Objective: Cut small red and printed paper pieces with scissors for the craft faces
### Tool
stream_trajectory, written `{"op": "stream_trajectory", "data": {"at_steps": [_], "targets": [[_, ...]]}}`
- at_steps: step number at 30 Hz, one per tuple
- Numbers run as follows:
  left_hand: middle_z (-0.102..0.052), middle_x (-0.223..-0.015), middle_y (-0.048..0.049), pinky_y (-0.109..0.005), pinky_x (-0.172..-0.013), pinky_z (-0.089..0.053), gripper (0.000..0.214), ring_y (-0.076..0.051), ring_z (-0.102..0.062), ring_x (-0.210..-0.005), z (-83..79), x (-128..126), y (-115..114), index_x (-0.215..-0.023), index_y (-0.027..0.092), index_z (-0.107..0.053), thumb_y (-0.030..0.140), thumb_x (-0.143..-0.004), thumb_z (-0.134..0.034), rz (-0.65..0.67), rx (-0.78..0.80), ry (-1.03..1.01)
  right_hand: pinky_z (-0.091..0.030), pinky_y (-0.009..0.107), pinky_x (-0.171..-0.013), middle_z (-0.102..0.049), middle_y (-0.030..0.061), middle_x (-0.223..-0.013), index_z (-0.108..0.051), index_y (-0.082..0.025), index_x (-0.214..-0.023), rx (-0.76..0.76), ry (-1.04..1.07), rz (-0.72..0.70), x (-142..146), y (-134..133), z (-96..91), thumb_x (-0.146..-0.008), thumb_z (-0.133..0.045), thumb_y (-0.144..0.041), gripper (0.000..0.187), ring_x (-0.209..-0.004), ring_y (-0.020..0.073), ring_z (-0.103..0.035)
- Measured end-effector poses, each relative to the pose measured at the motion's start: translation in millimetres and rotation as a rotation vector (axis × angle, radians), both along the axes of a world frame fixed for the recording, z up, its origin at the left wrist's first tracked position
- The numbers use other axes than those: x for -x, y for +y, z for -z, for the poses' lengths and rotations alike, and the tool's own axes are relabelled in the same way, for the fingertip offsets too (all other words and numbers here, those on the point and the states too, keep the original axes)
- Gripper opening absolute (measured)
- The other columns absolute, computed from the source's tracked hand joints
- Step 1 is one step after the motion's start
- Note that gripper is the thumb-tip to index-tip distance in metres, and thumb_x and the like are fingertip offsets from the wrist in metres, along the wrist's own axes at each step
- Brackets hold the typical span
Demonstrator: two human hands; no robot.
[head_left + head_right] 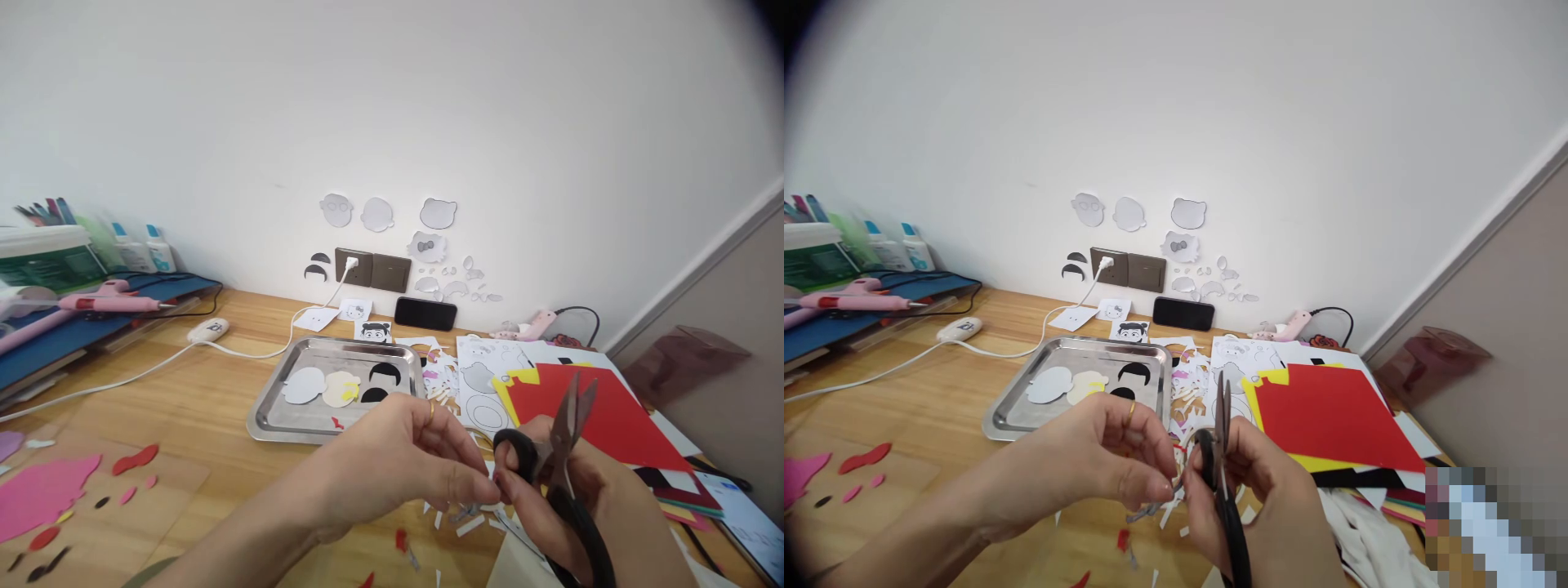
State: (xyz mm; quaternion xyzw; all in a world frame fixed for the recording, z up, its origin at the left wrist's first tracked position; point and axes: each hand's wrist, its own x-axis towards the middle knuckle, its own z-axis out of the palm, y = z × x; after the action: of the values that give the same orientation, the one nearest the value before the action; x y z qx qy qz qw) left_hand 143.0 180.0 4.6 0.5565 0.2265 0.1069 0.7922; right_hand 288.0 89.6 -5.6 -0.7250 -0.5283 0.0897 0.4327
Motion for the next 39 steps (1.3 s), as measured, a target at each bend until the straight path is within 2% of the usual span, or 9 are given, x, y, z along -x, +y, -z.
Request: {"op": "stream_trajectory", "data": {"at_steps": [4, 9, 16, 21, 26, 31, 33, 36, 39], "targets": [[-0.062, -0.066, -0.0009, -0.021, -0.06, -0.041, 0.017, -0.008, -0.054, -0.06, 6.3, -4.3, -2.5, -0.069, 0.012, -0.062, 0.017, -0.056, -0.072, -0.048, 0.064, -0.023, -0.042, 0.02, -0.033, -0.06, -0.0031, -0.048, -0.055, -0.022, -0.058, 0.06, -0.078, -0.1, 0.1, 0.7, -3.3, -0.06, -0.058, -0.022, 0.003, -0.038, 0.0135, -0.055], [-0.061, -0.061, 0.0003, -0.017, -0.054, -0.039, 0.015, -0.005, -0.051, -0.054, 5.8, -5.4, -0.1, -0.072, 0.012, -0.064, 0.016, -0.058, -0.07, -0.142, 0.036, -0.017, -0.044, 0.018, -0.038, -0.061, -0.0025, -0.053, -0.054, -0.023, -0.065, 0.163, 0.04, -0.097, -0.4, -1.9, -7.1, -0.068, -0.055, -0.032, 0.01, -0.045, 0.0137, -0.058], [-0.061, -0.065, -0.0007, -0.017, -0.055, -0.04, 0.011, -0.006, -0.051, -0.058, -0.3, -0.7, 4.0, -0.07, 0.012, -0.065, 0.022, -0.066, -0.065, -0.267, 0.007, -0.073, -0.047, 0.027, -0.06, -0.058, -0.0008, -0.065, -0.044, -0.024, -0.065, 0.321, 0.239, -0.278, 0.6, -1.0, -8.7, -0.07, -0.053, -0.026, 0.01, -0.064, 0.0193, -0.057], [-0.059, -0.061, 0.0017, -0.014, -0.052, -0.039, 0.007, -0.004, -0.049, -0.055, -3.2, 0.7, 3.6, -0.068, 0.012, -0.064, 0.019, -0.066, -0.065, -0.312, 0.026, -0.122, -0.045, 0.029, -0.063, -0.06, -0.0008, -0.066, -0.044, -0.024, -0.064, 0.421, 0.224, -0.309, 3.5, -0.5, -16.2, -0.068, -0.053, -0.026, 0.01, -0.066, 0.0199, -0.058], [-0.058, -0.059, 0.0031, -0.012, -0.049, -0.036, 0.007, -0.002, -0.045, -0.051, -5.9, 1.3, 2.7, -0.064, 0.012, -0.062, 0.018, -0.068, -0.063, -0.334, 0.006, -0.137, -0.043, 0.027, -0.056, -0.062, -0.0006, -0.065, -0.047, -0.023, -0.066, 0.492, 0.19, -0.326, 6.5, 4.6, -10.3, -0.063, -0.054, -0.023, 0.007, -0.06, 0.018, -0.057], [-0.058, -0.059, 0.0027, -0.013, -0.051, -0.037, 0.007, -0.003, -0.045, -0.052, -6.8, 0.8, 2.1, -0.065, 0.012, -0.062, 0.018, -0.068, -0.063, -0.33, 0.001, -0.135, -0.035, 0.023, -0.044, -0.057, -0.0026, -0.053, -0.048, -0.021, -0.058, 0.367, 0.219, -0.276, 11.1, 6.8, 0.8, -0.054, -0.048, -0.02, 0.004, -0.047, 0.0134, -0.052], [-0.058, -0.059, 0.0025, -0.014, -0.051, -0.037, 0.008, -0.004, -0.046, -0.052, -6.7, 0.6, 1.3, -0.065, 0.012, -0.062, 0.019, -0.067, -0.063, -0.324, 0.011, -0.139, -0.035, 0.024, -0.044, -0.057, -0.0029, -0.053, -0.047, -0.021, -0.059, 0.358, 0.194, -0.267, 11.4, 6.5, 0.0, -0.055, -0.048, -0.018, 0.005, -0.048, 0.0135, -0.052], [-0.057, -0.058, 0.0028, -0.014, -0.052, -0.037, 0.008, -0.004, -0.046, -0.052, -6.4, 0.5, -0.2, -0.063, 0.012, -0.061, 0.018, -0.067, -0.063, -0.315, 0.017, -0.143, -0.038, 0.024, -0.046, -0.058, -0.0028, -0.057, -0.045, -0.022, -0.062, 0.43, 0.13, -0.319, 8.4, 6.1, -4.1, -0.06, -0.052, -0.014, 0.011, -0.052, 0.0148, -0.052], [-0.057, -0.057, 0.0033, -0.014, -0.051, -0.037, 0.008, -0.003, -0.045, -0.051, -6.7, -0.2, -0.5, -0.062, 0.012, -0.061, 0.018, -0.067, -0.062, -0.316, 0.014, -0.136, -0.038, 0.024, -0.044, -0.054, -0.0042, -0.054, -0.046, -0.022, -0.061, 0.432, 0.108, -0.347, 4.5, 5.5, -5.9, -0.061, -0.057, -0.017, 0.012, -0.049, 0.0145, -0.049]]}}
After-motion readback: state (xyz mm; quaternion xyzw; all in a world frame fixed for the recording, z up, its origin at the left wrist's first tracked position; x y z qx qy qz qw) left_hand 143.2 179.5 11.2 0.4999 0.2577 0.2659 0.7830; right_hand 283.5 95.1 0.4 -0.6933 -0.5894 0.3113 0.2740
